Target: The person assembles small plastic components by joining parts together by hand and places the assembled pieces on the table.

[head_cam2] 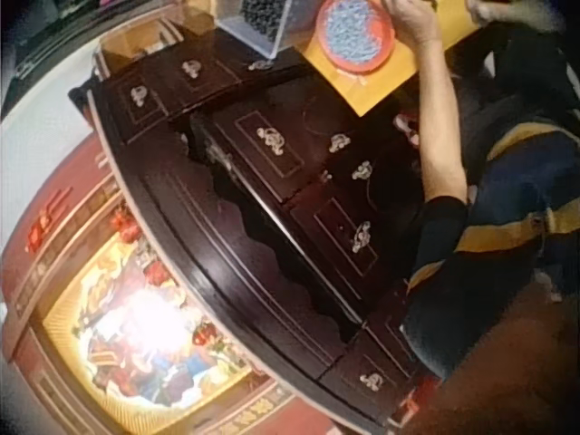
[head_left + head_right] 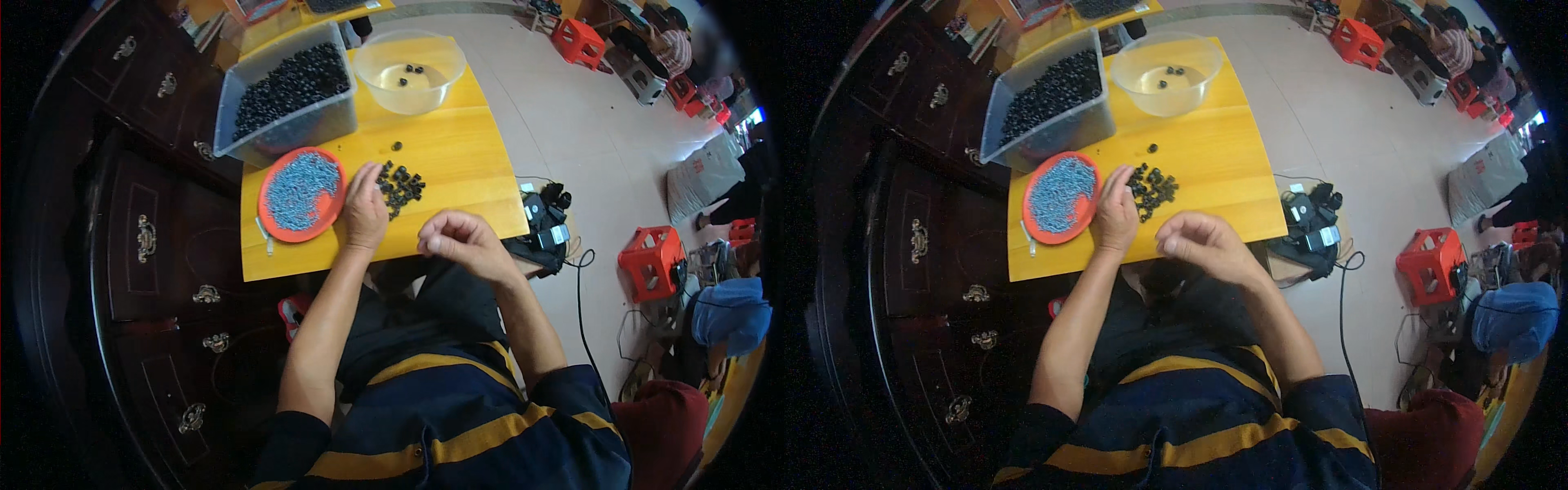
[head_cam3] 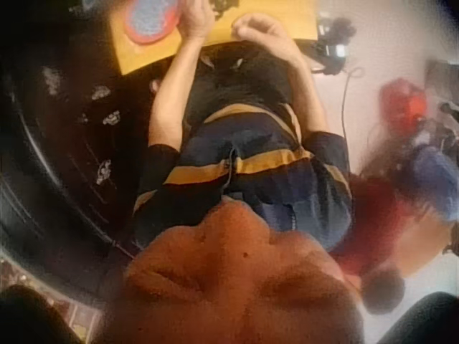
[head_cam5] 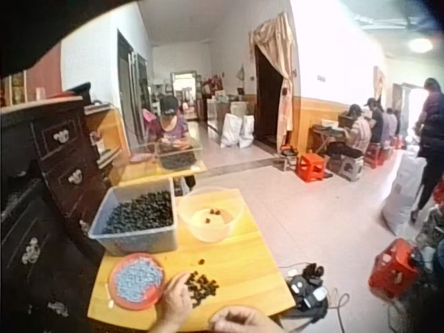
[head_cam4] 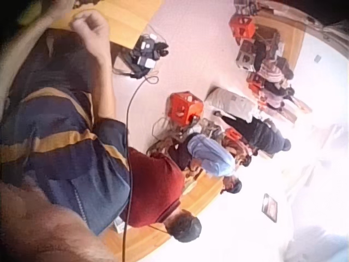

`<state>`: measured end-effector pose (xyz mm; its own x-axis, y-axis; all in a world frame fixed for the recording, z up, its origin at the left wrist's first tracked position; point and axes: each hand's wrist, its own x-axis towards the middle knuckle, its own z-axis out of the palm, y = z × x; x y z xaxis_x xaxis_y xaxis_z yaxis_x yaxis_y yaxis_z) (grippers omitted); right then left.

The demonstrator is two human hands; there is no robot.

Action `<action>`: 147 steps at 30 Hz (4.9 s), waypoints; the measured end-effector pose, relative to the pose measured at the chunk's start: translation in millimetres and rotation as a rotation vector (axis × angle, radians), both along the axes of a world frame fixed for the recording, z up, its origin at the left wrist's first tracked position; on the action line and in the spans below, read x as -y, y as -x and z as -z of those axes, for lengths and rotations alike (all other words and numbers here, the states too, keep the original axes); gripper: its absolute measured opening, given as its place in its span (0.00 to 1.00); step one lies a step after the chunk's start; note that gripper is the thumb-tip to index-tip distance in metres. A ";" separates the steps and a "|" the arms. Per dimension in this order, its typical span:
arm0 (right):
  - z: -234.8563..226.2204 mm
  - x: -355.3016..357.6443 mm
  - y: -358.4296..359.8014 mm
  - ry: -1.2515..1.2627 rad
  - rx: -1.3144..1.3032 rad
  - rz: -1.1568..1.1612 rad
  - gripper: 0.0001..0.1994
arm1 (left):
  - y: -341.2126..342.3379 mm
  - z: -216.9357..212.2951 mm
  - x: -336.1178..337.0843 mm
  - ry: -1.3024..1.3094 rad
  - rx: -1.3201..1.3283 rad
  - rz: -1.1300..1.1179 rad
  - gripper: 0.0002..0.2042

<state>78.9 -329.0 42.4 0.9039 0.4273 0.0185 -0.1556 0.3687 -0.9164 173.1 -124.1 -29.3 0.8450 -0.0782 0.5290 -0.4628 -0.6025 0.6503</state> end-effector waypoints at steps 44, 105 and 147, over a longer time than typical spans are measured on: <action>63.7 -77.5 -58.5 1.083 0.780 0.473 0.07 | 9.6 -34.9 -125.3 -0.578 -0.162 -0.027 0.04; 46.6 -61.5 -72.5 0.474 1.128 0.614 0.10 | 90.3 -287.2 7.9 -0.356 0.100 0.673 0.18; 71.4 -67.7 -65.3 0.763 0.509 0.472 0.10 | -7.2 -45.5 -119.2 -0.747 -0.268 0.031 0.04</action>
<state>144.1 -261.3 -29.0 0.9435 0.0893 0.3192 0.3265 -0.4157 -0.8488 180.3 -4.8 16.2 0.9278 -0.3579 0.1056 -0.3715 -0.9125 0.1711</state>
